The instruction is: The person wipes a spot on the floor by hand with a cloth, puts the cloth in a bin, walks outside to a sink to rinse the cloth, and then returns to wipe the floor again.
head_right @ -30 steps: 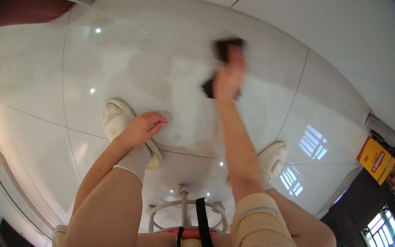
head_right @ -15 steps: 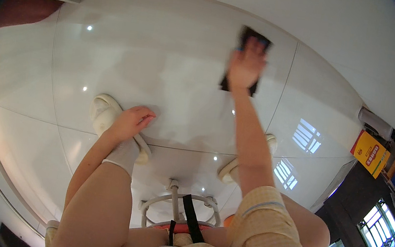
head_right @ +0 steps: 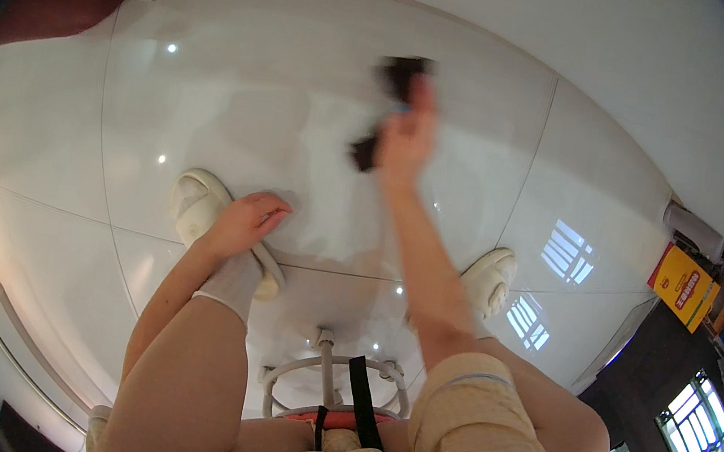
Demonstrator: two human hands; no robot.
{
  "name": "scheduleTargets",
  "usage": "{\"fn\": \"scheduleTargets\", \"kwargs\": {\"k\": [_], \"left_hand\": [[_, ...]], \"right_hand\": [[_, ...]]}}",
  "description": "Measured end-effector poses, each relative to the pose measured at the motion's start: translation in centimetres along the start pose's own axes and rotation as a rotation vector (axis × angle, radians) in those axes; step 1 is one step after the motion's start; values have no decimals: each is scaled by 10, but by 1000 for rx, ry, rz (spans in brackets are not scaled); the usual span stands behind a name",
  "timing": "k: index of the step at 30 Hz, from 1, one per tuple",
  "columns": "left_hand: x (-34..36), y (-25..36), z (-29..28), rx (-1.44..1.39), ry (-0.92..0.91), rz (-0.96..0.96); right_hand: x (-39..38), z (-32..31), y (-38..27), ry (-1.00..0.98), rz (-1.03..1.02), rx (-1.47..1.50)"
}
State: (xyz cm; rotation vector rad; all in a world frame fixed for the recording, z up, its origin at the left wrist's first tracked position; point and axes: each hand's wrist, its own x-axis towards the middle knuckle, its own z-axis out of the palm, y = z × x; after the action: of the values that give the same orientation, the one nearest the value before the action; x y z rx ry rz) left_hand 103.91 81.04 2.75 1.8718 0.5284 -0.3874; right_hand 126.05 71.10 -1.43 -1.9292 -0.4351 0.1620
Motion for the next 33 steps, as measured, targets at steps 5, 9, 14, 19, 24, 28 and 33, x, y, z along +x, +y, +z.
{"fn": "scheduleTargets", "kwargs": {"k": [5,9,14,19,24,28,33], "left_hand": [[3,0,2,38,-5,60],[7,11,4,-2,60,106],[3,6,3,77,-21,55],[-1,2,4,36,30,69],[7,9,6,-8,99,150],[3,2,4,-42,105,115],[0,9,1,-48,53,6]], "right_hand": [[85,-133,65,313,189,-305],[126,-128,105,191,2,-1033],[113,-21,70,54,-217,-1050],[38,111,-19,-458,-543,-769],[14,141,-36,-477,-647,-390],[19,69,-32,-330,-56,92],[70,-102,37,247,-73,-261]]}}
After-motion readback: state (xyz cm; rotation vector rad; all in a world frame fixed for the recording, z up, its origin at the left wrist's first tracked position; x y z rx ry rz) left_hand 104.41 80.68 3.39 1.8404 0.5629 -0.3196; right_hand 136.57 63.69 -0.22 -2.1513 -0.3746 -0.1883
